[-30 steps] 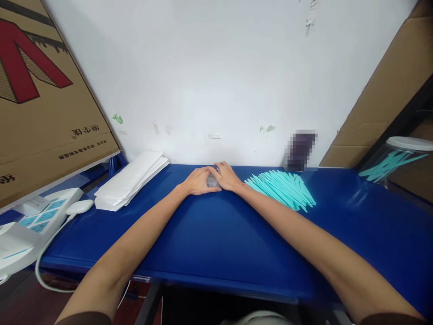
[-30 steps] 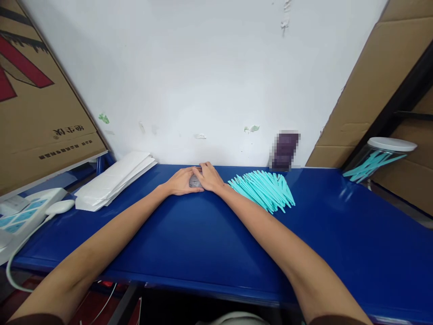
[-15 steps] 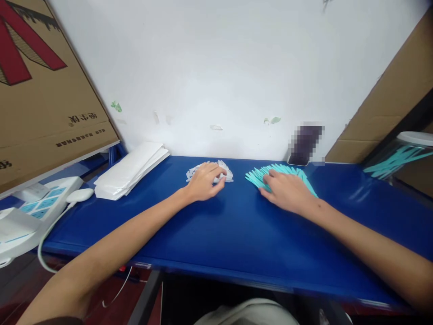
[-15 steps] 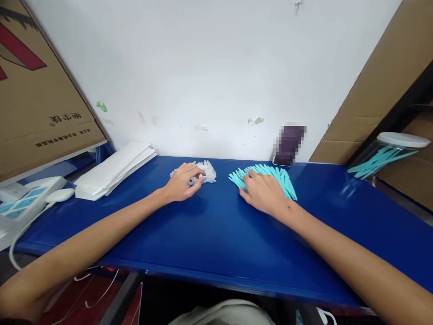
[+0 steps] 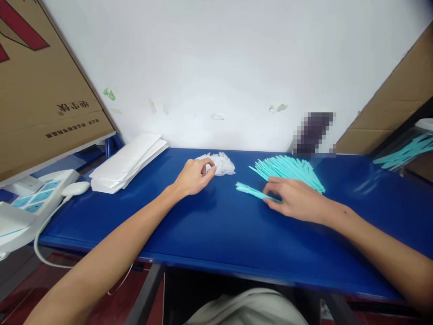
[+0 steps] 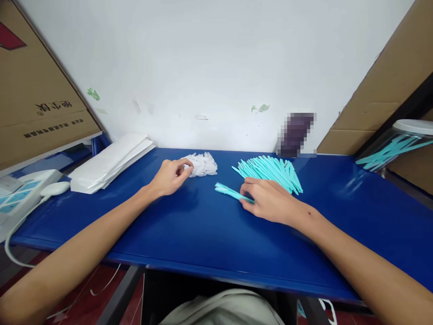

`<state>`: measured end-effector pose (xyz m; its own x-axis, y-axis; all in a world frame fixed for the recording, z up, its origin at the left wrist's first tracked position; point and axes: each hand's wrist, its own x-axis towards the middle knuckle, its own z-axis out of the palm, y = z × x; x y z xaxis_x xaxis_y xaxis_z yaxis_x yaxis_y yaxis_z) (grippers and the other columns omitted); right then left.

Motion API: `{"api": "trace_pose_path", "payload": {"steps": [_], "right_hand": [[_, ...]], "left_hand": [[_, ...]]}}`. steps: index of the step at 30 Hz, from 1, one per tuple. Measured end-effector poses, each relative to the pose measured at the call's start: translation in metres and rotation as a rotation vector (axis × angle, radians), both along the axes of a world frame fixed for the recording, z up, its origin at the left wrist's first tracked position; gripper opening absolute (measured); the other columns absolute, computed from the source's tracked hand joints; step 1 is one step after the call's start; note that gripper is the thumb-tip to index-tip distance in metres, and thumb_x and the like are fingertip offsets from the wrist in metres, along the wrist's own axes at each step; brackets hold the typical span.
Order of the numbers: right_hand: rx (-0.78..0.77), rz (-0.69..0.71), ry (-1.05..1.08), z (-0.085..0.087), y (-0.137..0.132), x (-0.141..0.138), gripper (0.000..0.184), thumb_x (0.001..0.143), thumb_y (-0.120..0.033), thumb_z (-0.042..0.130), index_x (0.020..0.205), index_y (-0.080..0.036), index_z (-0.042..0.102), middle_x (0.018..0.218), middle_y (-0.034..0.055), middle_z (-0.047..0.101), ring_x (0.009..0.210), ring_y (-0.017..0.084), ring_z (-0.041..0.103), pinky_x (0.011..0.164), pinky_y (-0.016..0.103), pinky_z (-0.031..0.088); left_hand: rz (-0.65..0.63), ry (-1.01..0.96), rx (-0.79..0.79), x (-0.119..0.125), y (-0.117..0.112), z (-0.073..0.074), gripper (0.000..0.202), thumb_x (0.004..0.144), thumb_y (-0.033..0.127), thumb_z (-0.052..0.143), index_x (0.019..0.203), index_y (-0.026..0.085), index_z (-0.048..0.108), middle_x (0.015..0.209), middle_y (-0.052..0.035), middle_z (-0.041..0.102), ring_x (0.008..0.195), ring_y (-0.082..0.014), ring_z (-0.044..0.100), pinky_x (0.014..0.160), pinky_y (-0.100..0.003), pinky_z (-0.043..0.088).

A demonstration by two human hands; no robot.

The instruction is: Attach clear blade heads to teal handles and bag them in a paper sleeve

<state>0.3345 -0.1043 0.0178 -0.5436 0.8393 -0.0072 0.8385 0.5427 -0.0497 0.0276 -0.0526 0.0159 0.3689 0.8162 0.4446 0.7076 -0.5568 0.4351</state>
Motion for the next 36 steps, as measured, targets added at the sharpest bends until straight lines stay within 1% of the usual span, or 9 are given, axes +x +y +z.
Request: {"api": "trace_pose_path", "payload": {"steps": [3, 6, 11, 14, 21, 25, 29, 32, 36], "right_hand": [[-0.022, 0.144, 0.059, 0.0, -0.009, -0.01, 0.024, 0.099, -0.039, 0.048, 0.096, -0.022, 0.065, 0.094, 0.0024, 0.065, 0.069, 0.016, 0.057, 0.062, 0.031, 0.035], [0.02, 0.192, 0.108, -0.002, -0.015, -0.019, 0.027, 0.101, -0.043, 0.047, 0.1, -0.022, 0.064, 0.094, 0.0028, 0.065, 0.073, 0.016, 0.058, 0.065, 0.03, 0.036], [0.019, 0.208, 0.147, -0.003, -0.018, -0.02, 0.027, 0.103, -0.039, 0.042, 0.098, -0.021, 0.062, 0.096, 0.0039, 0.066, 0.072, 0.016, 0.058, 0.065, 0.03, 0.035], [-0.009, 0.22, 0.128, 0.0, -0.018, -0.019, 0.018, 0.099, -0.034, 0.048, 0.093, -0.021, 0.059, 0.088, 0.0022, 0.065, 0.069, 0.016, 0.055, 0.064, 0.03, 0.033], [-0.034, 0.243, 0.138, -0.002, -0.017, -0.02, 0.02, 0.098, -0.032, 0.048, 0.085, -0.022, 0.057, 0.079, 0.0012, 0.065, 0.068, 0.016, 0.054, 0.063, 0.029, 0.031], [-0.003, 0.205, 0.159, -0.006, -0.015, -0.018, 0.02, 0.099, -0.033, 0.047, 0.09, -0.022, 0.06, 0.082, 0.0014, 0.067, 0.067, 0.015, 0.056, 0.062, 0.028, 0.031], [0.037, 0.133, 0.14, -0.007, -0.011, -0.017, 0.024, 0.1, -0.039, 0.046, 0.105, -0.022, 0.063, 0.086, 0.0025, 0.068, 0.066, 0.016, 0.057, 0.061, 0.028, 0.032], [0.023, 0.139, 0.146, -0.008, -0.009, -0.018, 0.024, 0.101, -0.037, 0.044, 0.1, -0.023, 0.063, 0.089, 0.0027, 0.069, 0.069, 0.016, 0.058, 0.061, 0.028, 0.032], [0.012, 0.13, 0.152, -0.006, -0.012, -0.023, 0.022, 0.1, -0.036, 0.046, 0.095, -0.022, 0.063, 0.083, 0.0015, 0.068, 0.063, 0.015, 0.054, 0.059, 0.029, 0.03]], "left_hand": [[-0.014, 0.075, 0.003, 0.0, -0.001, 0.001, 0.03, 0.093, 0.036, 0.048, 0.089, 0.016, 0.07, 0.053, 0.0034, 0.053, 0.051, -0.013, 0.048, 0.062, -0.028, 0.035], [-0.086, 0.077, -0.037, 0.004, -0.003, 0.002, 0.031, 0.094, 0.035, 0.048, 0.085, 0.016, 0.071, 0.06, 0.0017, 0.058, 0.058, -0.0136, 0.05, 0.067, -0.028, 0.036], [-0.232, -0.16, -0.359, 0.009, -0.003, 0.0, 0.037, 0.095, 0.039, 0.045, 0.084, 0.015, 0.071, 0.062, 0.0021, 0.051, 0.06, -0.0129, 0.047, 0.06, -0.026, 0.036], [-0.276, -0.165, -0.449, 0.012, -0.006, -0.003, 0.033, 0.094, 0.038, 0.047, 0.084, 0.016, 0.069, 0.057, 0.0041, 0.044, 0.055, -0.0118, 0.042, 0.056, -0.025, 0.033], [-0.187, 0.214, -0.196, 0.019, -0.016, -0.005, 0.026, 0.092, 0.037, 0.054, 0.08, 0.017, 0.066, 0.058, 0.0016, 0.058, 0.053, -0.0127, 0.047, 0.058, -0.027, 0.032], [-0.234, 0.314, -0.11, 0.018, -0.014, -0.007, 0.041, 0.093, 0.037, 0.051, 0.057, 0.018, 0.046, 0.053, 0.0003, 0.05, 0.053, -0.0128, 0.041, 0.059, -0.029, 0.03], [-0.283, 0.351, -0.077, 0.017, -0.014, -0.008, 0.048, 0.095, 0.035, 0.049, 0.052, 0.018, 0.036, 0.049, 0.001, 0.043, 0.051, -0.012, 0.037, 0.062, -0.03, 0.03], [-0.274, 0.337, -0.146, 0.018, -0.016, -0.006, 0.048, 0.097, 0.037, 0.046, 0.053, 0.019, 0.04, 0.046, 0.0025, 0.039, 0.046, -0.0111, 0.031, 0.056, -0.03, 0.027], [-0.286, 0.292, -0.171, 0.02, -0.019, -0.004, 0.029, 0.096, 0.037, 0.051, 0.076, 0.018, 0.061, 0.058, 0.0016, 0.056, 0.051, -0.0125, 0.046, 0.057, -0.027, 0.03]]}}
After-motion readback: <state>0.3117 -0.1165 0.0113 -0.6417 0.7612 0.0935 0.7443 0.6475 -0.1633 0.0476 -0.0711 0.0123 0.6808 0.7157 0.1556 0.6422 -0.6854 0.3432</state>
